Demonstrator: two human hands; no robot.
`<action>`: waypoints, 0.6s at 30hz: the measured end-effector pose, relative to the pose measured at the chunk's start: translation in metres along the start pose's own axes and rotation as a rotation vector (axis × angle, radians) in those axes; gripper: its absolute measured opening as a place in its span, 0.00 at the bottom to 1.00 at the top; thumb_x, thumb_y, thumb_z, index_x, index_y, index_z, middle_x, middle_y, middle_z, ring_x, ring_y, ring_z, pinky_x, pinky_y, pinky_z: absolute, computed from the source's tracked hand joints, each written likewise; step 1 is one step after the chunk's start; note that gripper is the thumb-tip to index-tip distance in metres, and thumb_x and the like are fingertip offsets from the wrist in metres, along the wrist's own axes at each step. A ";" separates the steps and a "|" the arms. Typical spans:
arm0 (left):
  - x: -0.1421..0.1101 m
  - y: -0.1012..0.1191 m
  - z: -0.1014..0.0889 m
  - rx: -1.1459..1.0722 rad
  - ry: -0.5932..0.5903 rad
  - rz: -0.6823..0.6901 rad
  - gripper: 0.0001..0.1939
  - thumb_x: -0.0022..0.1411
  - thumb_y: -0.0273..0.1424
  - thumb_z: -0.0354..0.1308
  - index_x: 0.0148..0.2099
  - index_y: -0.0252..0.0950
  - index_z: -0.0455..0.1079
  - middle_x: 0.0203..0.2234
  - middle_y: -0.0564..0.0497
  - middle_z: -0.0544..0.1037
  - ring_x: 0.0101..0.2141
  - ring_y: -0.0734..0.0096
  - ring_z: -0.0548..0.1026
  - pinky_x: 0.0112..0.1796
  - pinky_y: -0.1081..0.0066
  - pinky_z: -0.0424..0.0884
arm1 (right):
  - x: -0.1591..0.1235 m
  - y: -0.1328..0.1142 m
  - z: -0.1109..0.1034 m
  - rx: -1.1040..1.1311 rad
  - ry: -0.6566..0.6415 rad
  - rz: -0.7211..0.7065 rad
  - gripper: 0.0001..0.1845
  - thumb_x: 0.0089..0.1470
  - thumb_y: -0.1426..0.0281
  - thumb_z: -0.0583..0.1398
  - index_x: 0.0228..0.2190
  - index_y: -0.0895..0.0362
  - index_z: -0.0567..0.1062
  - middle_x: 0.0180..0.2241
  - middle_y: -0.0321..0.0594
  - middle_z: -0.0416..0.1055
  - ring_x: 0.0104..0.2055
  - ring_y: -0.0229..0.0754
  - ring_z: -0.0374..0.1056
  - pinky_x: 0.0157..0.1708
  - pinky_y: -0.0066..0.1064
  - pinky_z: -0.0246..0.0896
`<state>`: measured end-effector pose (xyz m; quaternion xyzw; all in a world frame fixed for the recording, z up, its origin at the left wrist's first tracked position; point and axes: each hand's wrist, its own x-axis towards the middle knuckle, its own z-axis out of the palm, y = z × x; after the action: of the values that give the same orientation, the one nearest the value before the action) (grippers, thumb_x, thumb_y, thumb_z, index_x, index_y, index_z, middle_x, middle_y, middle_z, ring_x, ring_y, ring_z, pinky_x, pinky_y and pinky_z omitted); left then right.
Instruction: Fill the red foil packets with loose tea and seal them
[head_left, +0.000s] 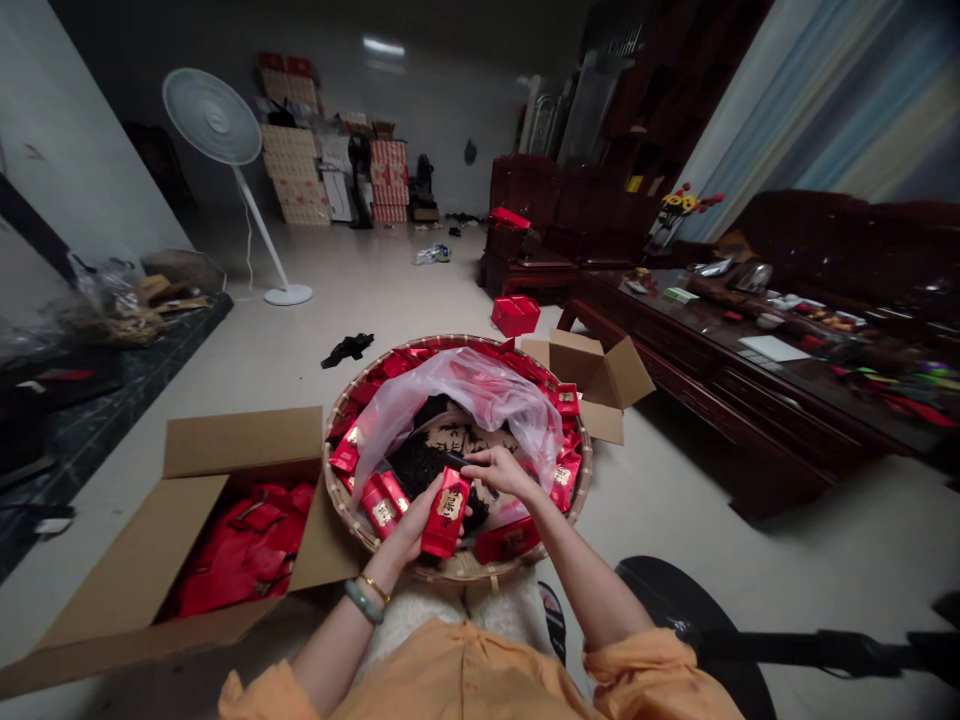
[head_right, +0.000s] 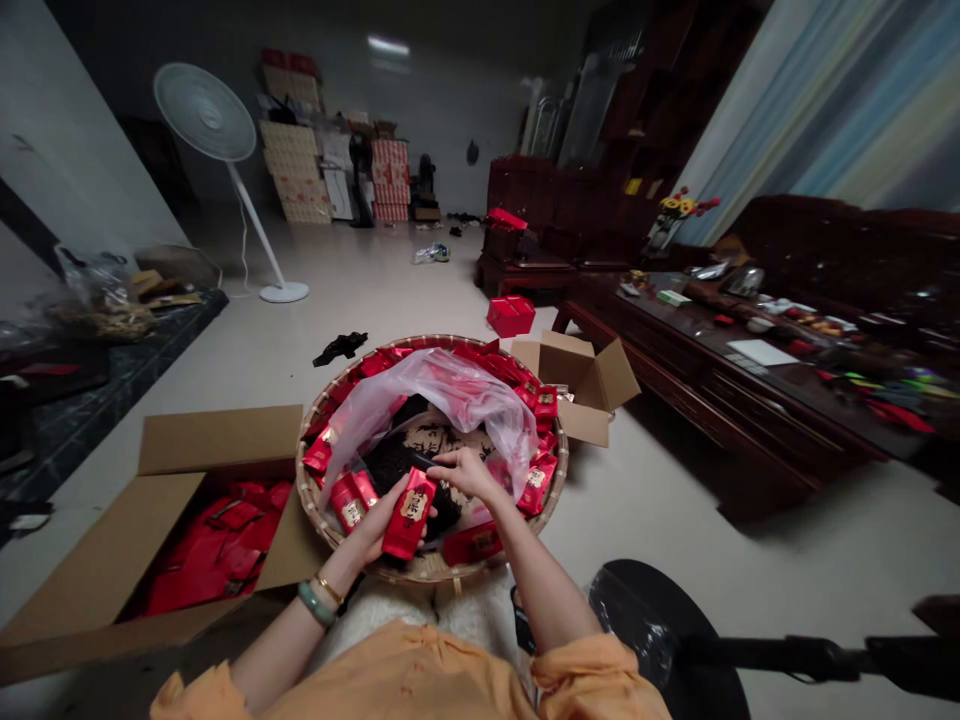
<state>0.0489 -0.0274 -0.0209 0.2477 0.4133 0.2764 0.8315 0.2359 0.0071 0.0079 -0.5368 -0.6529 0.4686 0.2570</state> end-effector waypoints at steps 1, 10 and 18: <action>0.000 0.000 0.000 -0.004 -0.004 -0.003 0.30 0.55 0.54 0.49 0.43 0.30 0.69 0.29 0.42 0.79 0.19 0.69 0.75 0.21 0.70 0.72 | 0.000 0.001 0.000 0.001 -0.001 0.004 0.22 0.46 0.55 0.60 0.38 0.57 0.78 0.16 0.30 0.64 0.14 0.29 0.51 0.14 0.22 0.44; 0.002 -0.001 -0.005 -0.019 -0.043 -0.004 0.31 0.56 0.54 0.49 0.43 0.30 0.68 0.29 0.41 0.79 0.19 0.68 0.75 0.20 0.70 0.72 | 0.003 0.006 0.004 0.014 0.005 0.017 0.23 0.46 0.56 0.60 0.39 0.59 0.78 0.16 0.30 0.63 0.13 0.28 0.50 0.13 0.21 0.43; 0.006 -0.002 -0.010 0.005 -0.014 -0.005 0.31 0.54 0.55 0.50 0.42 0.30 0.69 0.28 0.42 0.79 0.18 0.68 0.74 0.20 0.70 0.72 | 0.000 0.004 0.003 0.121 0.029 -0.022 0.26 0.46 0.57 0.60 0.44 0.60 0.74 0.26 0.36 0.72 0.18 0.30 0.57 0.17 0.22 0.51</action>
<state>0.0437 -0.0230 -0.0309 0.2508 0.4087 0.2717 0.8344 0.2351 0.0057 0.0030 -0.5199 -0.6255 0.4963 0.3036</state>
